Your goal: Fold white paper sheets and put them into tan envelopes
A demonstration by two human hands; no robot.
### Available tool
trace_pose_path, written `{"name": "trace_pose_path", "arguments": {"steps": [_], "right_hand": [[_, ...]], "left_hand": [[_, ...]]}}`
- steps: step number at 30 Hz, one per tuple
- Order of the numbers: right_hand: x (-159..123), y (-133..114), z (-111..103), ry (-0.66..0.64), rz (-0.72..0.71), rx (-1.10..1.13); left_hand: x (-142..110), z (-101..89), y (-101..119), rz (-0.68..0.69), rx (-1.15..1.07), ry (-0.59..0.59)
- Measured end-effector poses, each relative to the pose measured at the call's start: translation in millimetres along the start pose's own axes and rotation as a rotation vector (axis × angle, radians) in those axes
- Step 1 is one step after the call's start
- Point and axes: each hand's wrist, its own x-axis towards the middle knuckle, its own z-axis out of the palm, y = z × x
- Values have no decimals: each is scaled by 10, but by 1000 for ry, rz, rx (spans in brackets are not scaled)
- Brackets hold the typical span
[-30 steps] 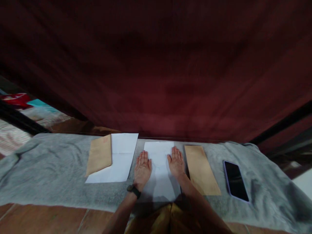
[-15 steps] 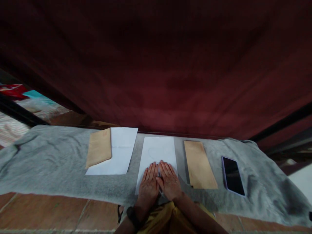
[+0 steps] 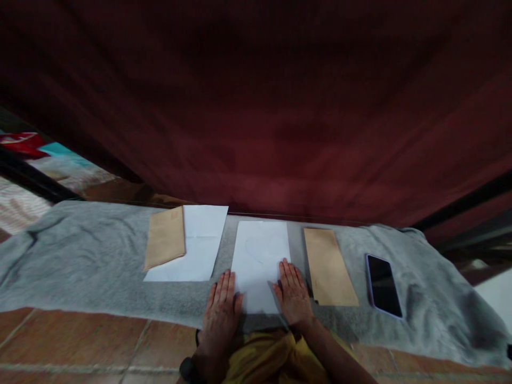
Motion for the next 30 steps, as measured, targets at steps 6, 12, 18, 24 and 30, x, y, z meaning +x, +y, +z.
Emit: {"name": "trace_pose_path", "arguments": {"steps": [6,12,18,24,30], "right_hand": [[-101,74,27,39,18,-23],[-128,6,-45,13,-4,17],[81,-193,-57,-32,-125,102],[53,-63,37,24,5,39],[102,-4,73,91,90,20]], "left_hand": [[-94,-72,-101,-17,-9,-34],[1,-28,66,-32,-28,-3],[408,136,468,156,-148,-103],[444,299,294,67,-81,-71],[536,254,79,-64,-64,16]]}}
